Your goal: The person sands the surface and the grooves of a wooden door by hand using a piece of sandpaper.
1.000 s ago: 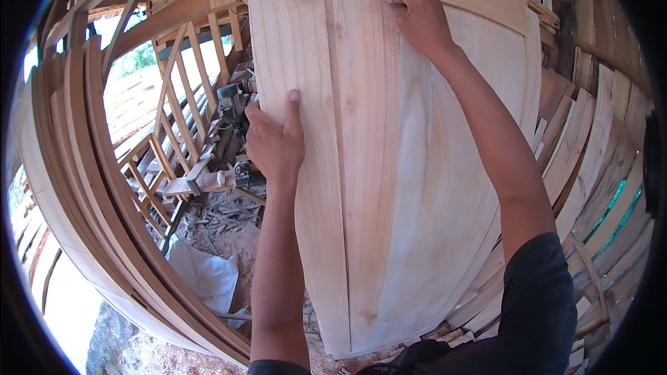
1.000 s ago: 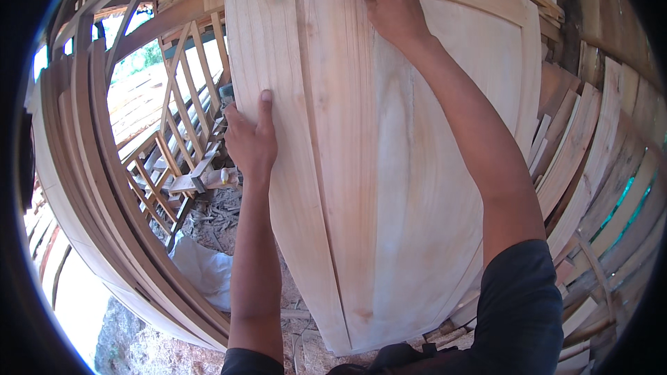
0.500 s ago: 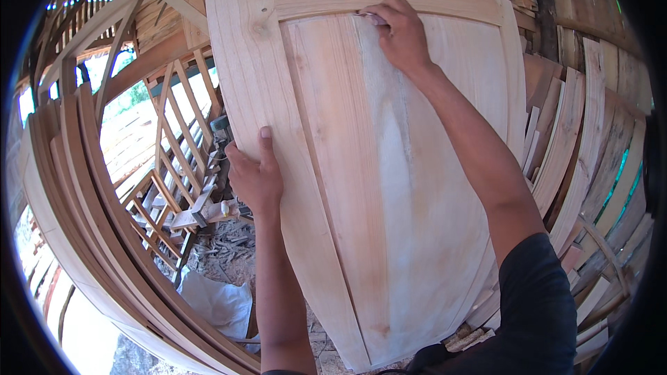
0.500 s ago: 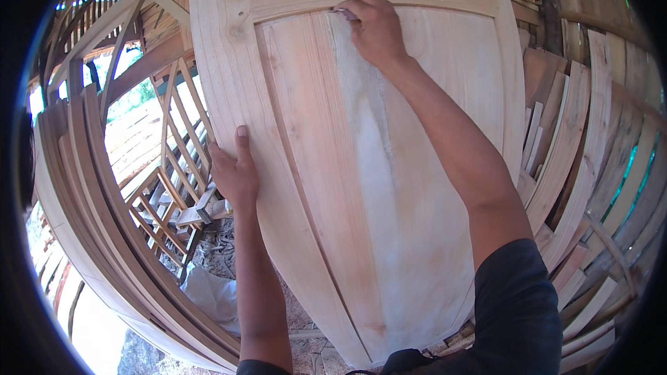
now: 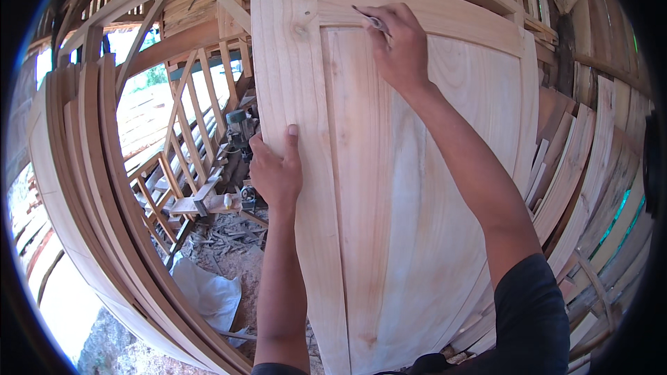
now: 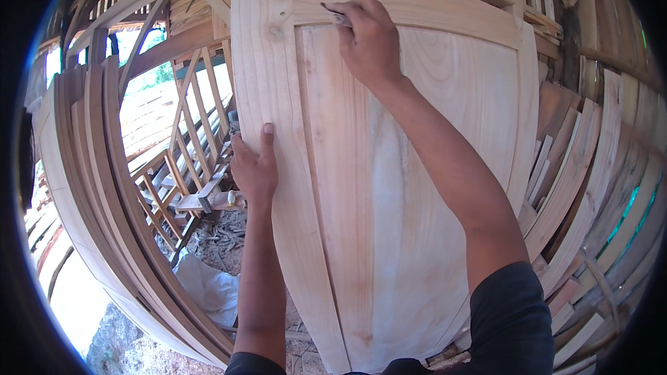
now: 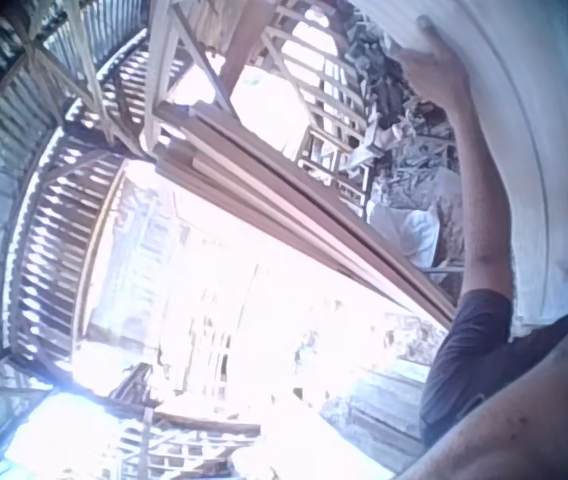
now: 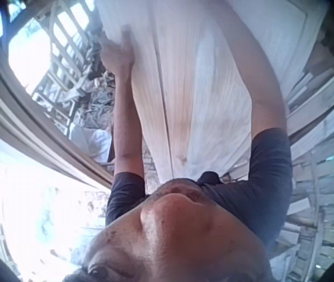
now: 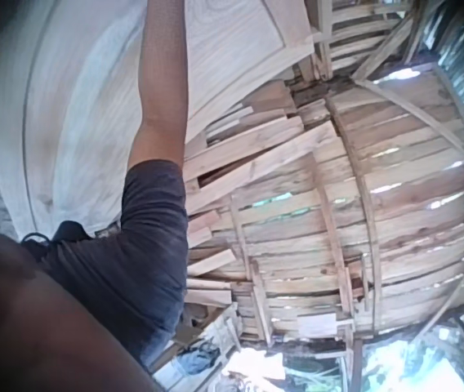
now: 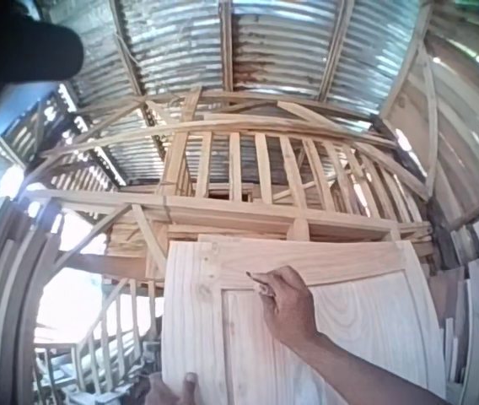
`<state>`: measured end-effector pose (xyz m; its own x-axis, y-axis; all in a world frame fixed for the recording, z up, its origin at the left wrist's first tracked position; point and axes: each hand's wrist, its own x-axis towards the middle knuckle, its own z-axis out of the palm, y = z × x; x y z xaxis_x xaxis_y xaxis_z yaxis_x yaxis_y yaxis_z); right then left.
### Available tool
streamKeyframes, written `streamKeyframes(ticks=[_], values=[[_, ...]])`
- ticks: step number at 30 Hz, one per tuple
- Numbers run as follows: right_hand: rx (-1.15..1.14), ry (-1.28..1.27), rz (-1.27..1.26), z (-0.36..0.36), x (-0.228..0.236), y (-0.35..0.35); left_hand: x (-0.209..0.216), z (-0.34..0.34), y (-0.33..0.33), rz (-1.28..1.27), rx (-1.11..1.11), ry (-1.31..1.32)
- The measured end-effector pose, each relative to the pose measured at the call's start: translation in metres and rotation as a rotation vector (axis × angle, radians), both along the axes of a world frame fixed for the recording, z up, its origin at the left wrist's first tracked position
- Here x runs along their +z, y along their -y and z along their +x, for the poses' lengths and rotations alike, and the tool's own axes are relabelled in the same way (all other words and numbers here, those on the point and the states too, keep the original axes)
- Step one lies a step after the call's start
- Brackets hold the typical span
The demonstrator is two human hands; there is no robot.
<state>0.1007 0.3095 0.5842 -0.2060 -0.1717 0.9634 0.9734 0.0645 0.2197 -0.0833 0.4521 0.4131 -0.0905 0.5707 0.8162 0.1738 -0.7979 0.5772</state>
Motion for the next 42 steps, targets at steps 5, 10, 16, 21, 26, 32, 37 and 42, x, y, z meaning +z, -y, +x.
streamKeyframes(ticks=[5, 10, 16, 21, 26, 32, 37, 42], values=[[-0.143, 0.019, 0.037, -0.023, 0.054, -0.053, -0.002, 0.009, 0.003, 0.026, -0.004, 0.010], [-0.262, 0.073, 0.026, -0.028, 0.037, -0.086, -0.002, 0.002, 0.003, -0.027, -0.081, -0.005], [-0.298, 0.041, 0.057, -0.025, 0.076, -0.091, 0.003, 0.003, 0.012, -0.021, -0.070, -0.001], [-0.292, 0.053, 0.019, -0.049, 0.021, -0.106, -0.002, -0.008, 0.001, -0.041, -0.088, -0.008], [-0.367, 0.029, 0.076, -0.037, 0.067, -0.101, 0.000, 0.004, 0.011, -0.039, -0.103, -0.017], [-0.359, 0.036, 0.067, -0.045, 0.045, -0.106, -0.001, -0.004, 0.004, -0.037, -0.105, -0.017], [-0.401, -0.037, 0.065, -0.039, 0.060, -0.106, -0.004, 0.005, 0.005, -0.008, -0.112, 0.001], [-0.349, 0.001, 0.024, -0.051, 0.036, -0.105, -0.003, -0.002, -0.002, -0.006, -0.073, -0.013]])
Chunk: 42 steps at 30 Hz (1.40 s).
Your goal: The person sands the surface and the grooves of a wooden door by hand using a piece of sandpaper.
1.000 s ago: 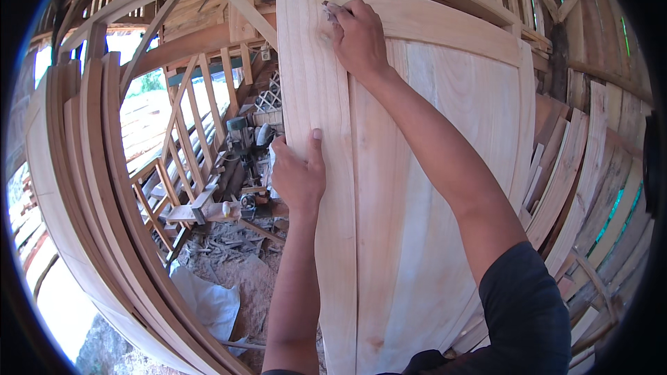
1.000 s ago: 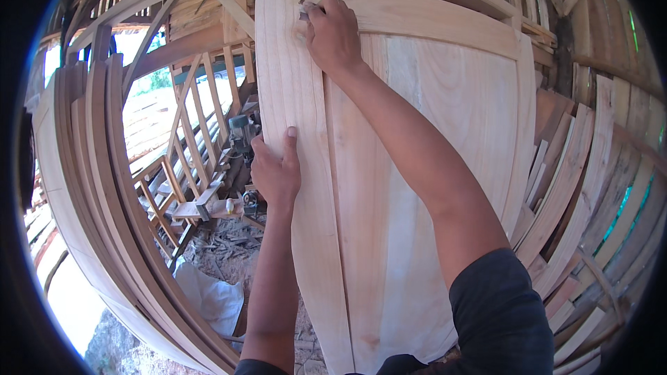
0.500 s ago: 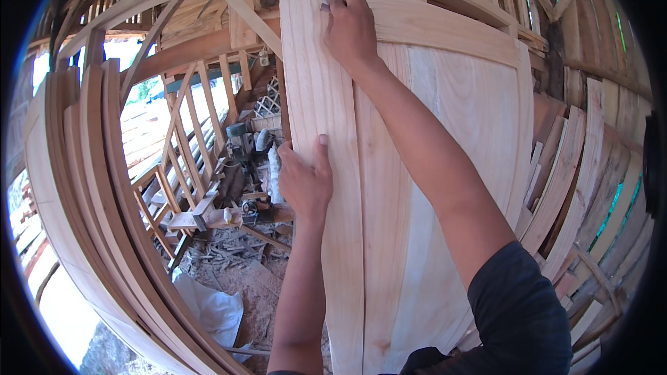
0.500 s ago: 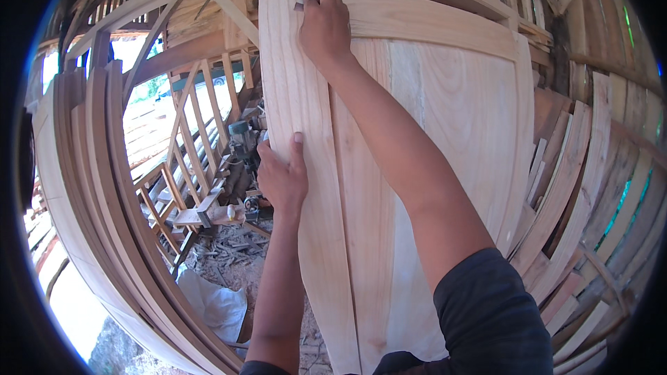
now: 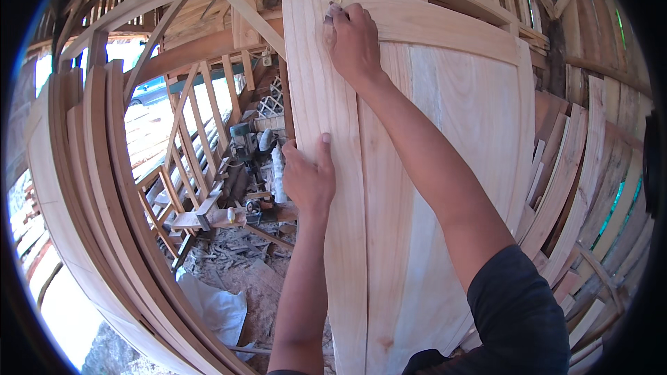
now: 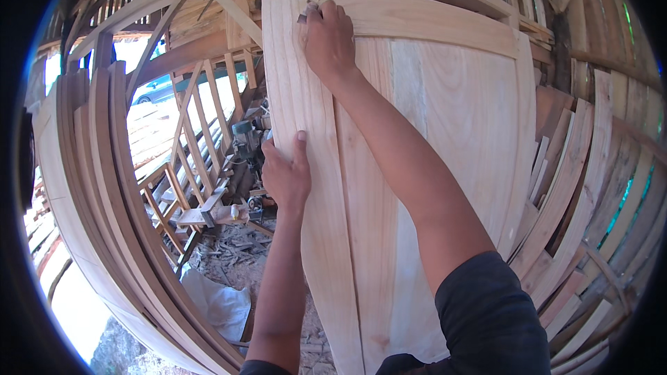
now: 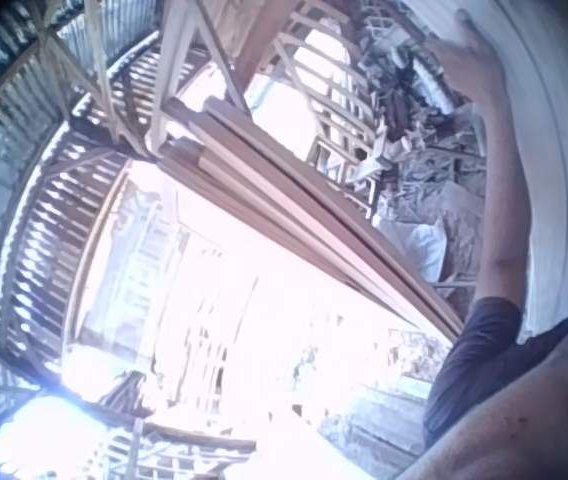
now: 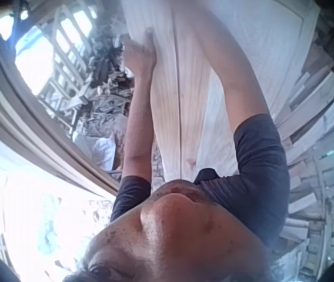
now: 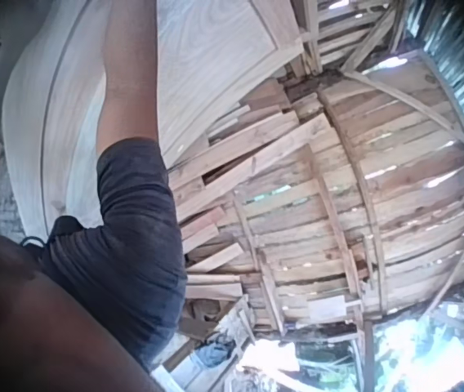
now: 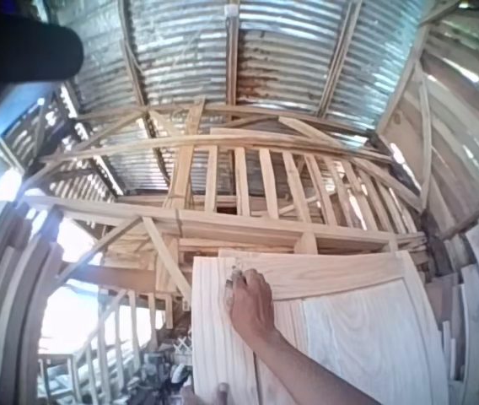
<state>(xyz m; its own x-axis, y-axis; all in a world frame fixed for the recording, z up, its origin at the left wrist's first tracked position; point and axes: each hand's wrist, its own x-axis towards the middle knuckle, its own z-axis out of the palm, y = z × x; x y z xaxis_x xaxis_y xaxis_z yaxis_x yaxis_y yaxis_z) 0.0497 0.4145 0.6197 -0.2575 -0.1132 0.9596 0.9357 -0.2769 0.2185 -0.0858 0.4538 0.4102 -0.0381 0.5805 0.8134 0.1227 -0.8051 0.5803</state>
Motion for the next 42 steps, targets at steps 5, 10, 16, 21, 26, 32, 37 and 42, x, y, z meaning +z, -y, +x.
streamKeyframes(ticks=[5, 10, 16, 21, 26, 32, 37, 42], values=[[-0.030, -0.085, 0.017, -0.003, 0.000, -0.001, 0.001, 0.005, 0.004, 0.049, -0.032, 0.028], [0.038, 0.027, -0.021, 0.000, -0.020, 0.002, -0.002, -0.001, -0.005, 0.072, 0.004, 0.035], [0.028, 0.031, 0.127, 0.027, 0.048, 0.000, -0.001, 0.007, 0.006, 0.049, 0.005, 0.034], [-0.075, 0.037, -0.032, 0.045, 0.056, 0.016, -0.001, -0.002, -0.004, 0.047, 0.002, 0.026], [-0.059, 0.082, -0.005, 0.044, 0.064, 0.000, 0.000, 0.004, 0.008, -0.034, -0.032, 0.005], [0.077, -0.072, -0.430, -0.019, 0.096, -0.013, 0.002, -0.003, 0.000, -0.026, -0.034, 0.006], [0.084, 0.094, -0.312, 0.044, 0.106, 0.016, -0.001, 0.000, 0.007, -0.045, -0.030, -0.007], [0.197, 0.069, -0.087, 0.026, 0.033, 0.015, 0.002, 0.009, 0.014, -0.036, -0.048, 0.007]])
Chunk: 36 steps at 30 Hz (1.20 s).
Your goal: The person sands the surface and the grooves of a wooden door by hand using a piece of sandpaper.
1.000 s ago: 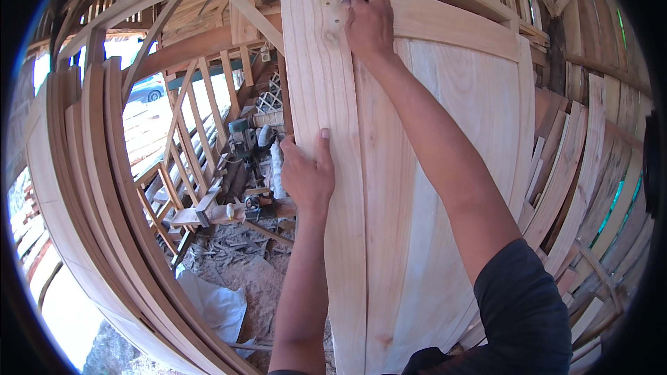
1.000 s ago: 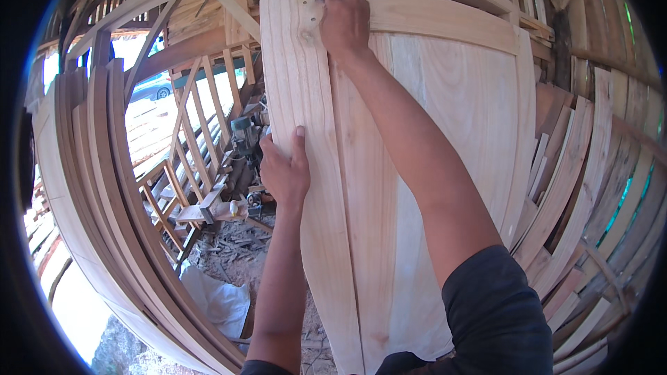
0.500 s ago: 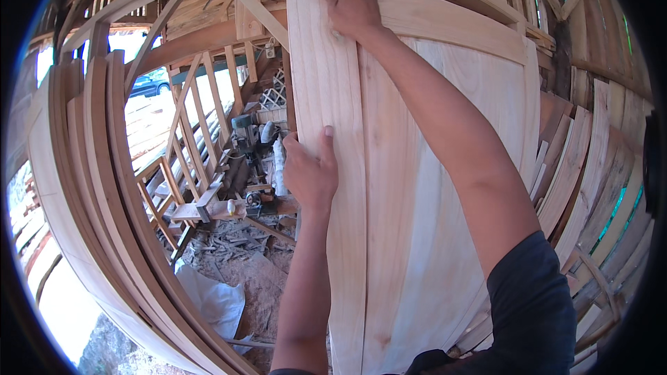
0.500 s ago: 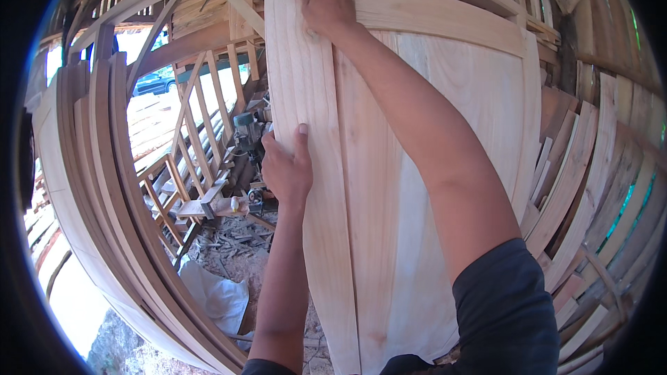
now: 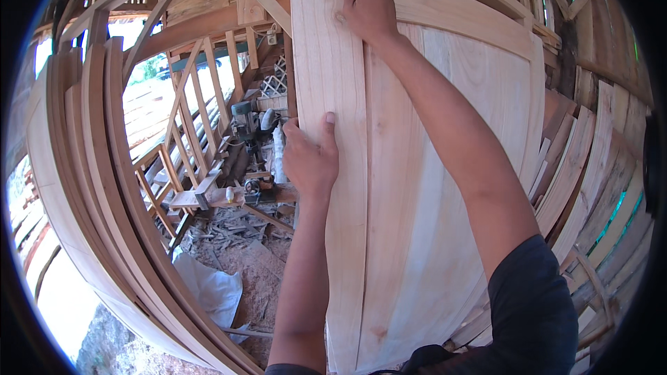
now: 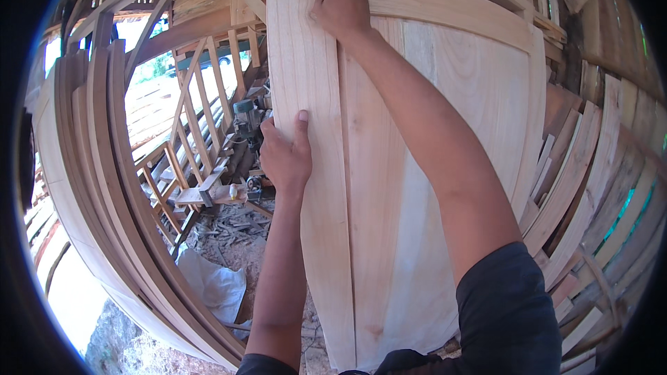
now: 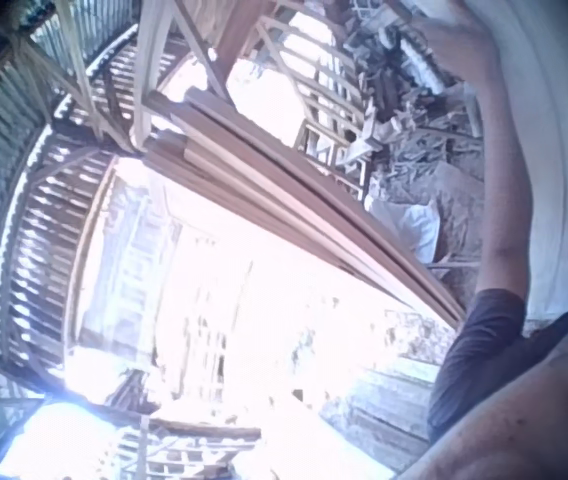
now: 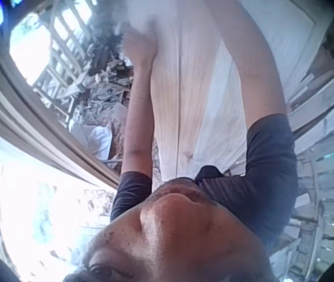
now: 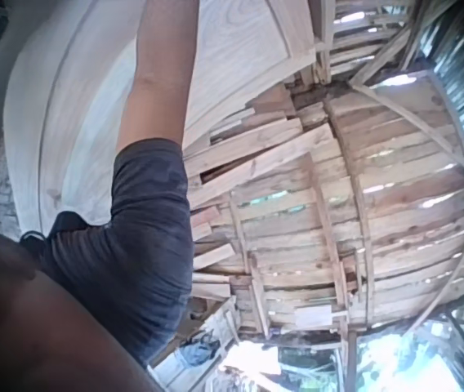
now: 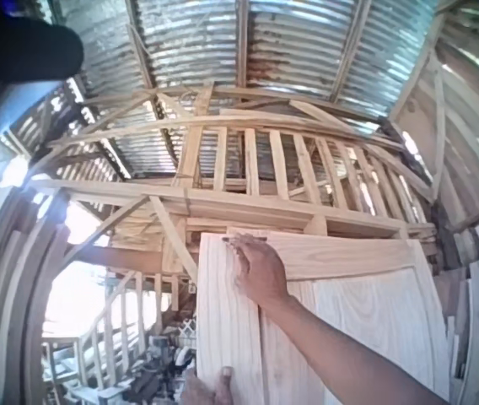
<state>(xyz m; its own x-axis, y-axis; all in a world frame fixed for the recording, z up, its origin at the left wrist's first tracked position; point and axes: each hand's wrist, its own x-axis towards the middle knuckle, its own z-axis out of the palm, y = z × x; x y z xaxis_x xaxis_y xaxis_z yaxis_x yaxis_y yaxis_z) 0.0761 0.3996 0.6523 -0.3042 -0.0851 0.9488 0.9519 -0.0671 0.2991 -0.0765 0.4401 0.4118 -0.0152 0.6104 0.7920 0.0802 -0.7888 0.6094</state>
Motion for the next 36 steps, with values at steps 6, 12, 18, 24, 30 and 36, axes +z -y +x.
streamKeyframes(ticks=[6, 12, 18, 24, 30, 36], values=[[0.006, 0.029, -0.300, -0.037, -0.204, 0.052, -0.002, -0.008, -0.021, 0.115, 0.023, 0.054], [0.358, -0.649, 0.106, 0.010, -0.173, 0.101, -0.001, -0.001, -0.011, 0.033, 0.009, 0.027], [0.667, -0.885, -0.113, -0.019, -0.134, 0.075, -0.001, -0.004, -0.015, 0.041, 0.006, 0.037], [0.257, -0.820, -0.166, -0.042, -0.117, 0.067, -0.002, -0.001, -0.018, 0.021, -0.009, 0.014], [0.105, -0.756, -0.179, -0.041, -0.117, 0.064, 0.001, -0.006, -0.011, 0.006, -0.016, 0.006], [0.036, -0.692, -0.109, -0.044, -0.132, 0.062, -0.002, -0.003, -0.013, 0.073, -0.012, 0.038]])
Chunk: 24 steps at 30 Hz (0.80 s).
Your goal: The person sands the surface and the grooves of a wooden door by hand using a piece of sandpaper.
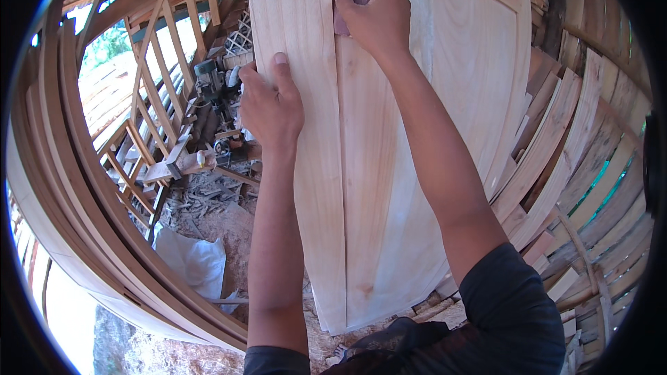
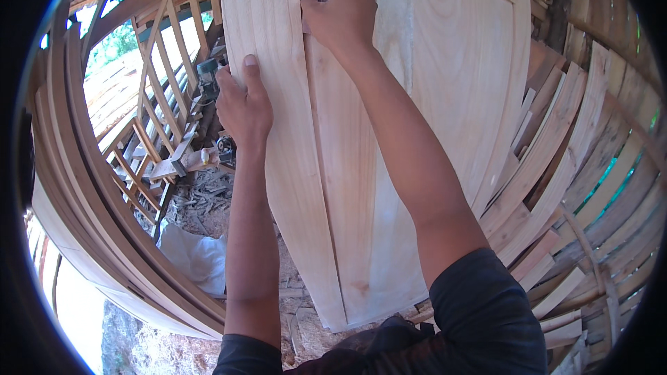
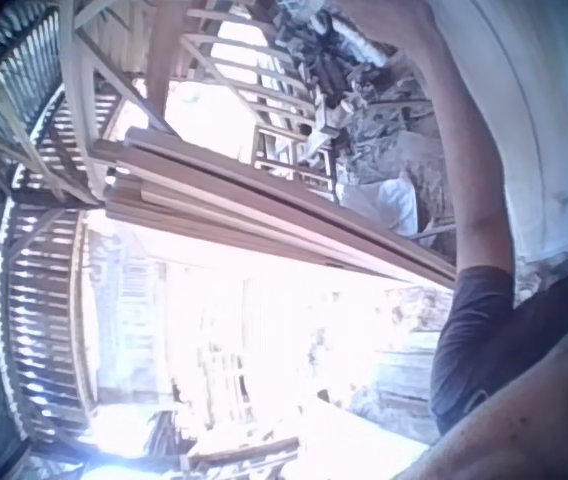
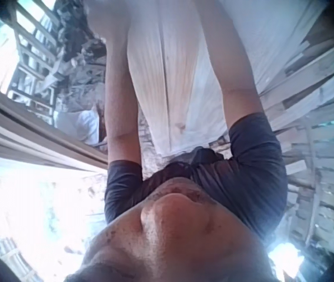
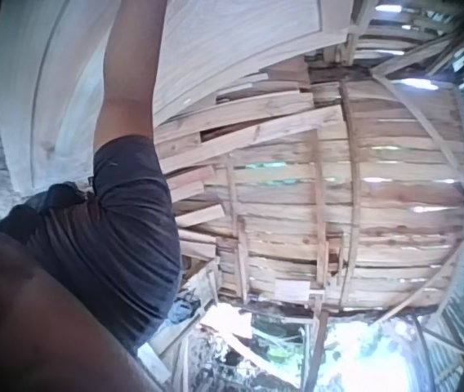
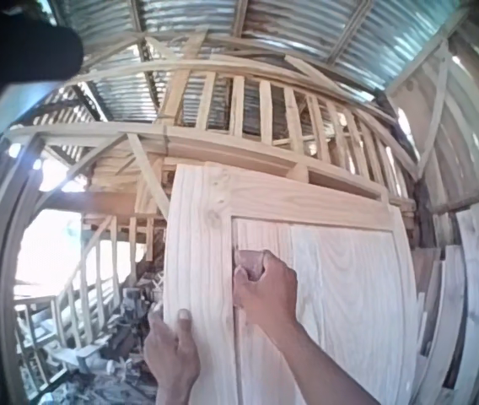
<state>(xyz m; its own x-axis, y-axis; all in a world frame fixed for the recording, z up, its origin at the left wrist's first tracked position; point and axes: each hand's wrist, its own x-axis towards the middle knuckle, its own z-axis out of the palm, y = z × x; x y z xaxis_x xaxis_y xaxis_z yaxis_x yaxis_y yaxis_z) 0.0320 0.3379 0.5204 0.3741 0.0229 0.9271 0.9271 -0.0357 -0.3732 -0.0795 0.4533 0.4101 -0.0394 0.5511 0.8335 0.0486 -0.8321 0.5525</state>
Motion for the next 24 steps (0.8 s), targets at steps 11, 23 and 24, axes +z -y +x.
streamKeyframes(ticks=[11, 23, 24], values=[[-0.017, 0.081, 0.099, -0.005, -0.030, -0.005, -0.002, 0.002, -0.002, 0.008, 0.044, -0.010], [-0.033, -0.033, 0.071, -0.022, -0.047, -0.006, -0.002, -0.001, -0.001, 0.001, 0.028, 0.005], [-0.026, -0.005, 0.068, -0.025, -0.064, -0.004, 0.000, -0.002, -0.001, -0.031, 0.005, -0.019]])
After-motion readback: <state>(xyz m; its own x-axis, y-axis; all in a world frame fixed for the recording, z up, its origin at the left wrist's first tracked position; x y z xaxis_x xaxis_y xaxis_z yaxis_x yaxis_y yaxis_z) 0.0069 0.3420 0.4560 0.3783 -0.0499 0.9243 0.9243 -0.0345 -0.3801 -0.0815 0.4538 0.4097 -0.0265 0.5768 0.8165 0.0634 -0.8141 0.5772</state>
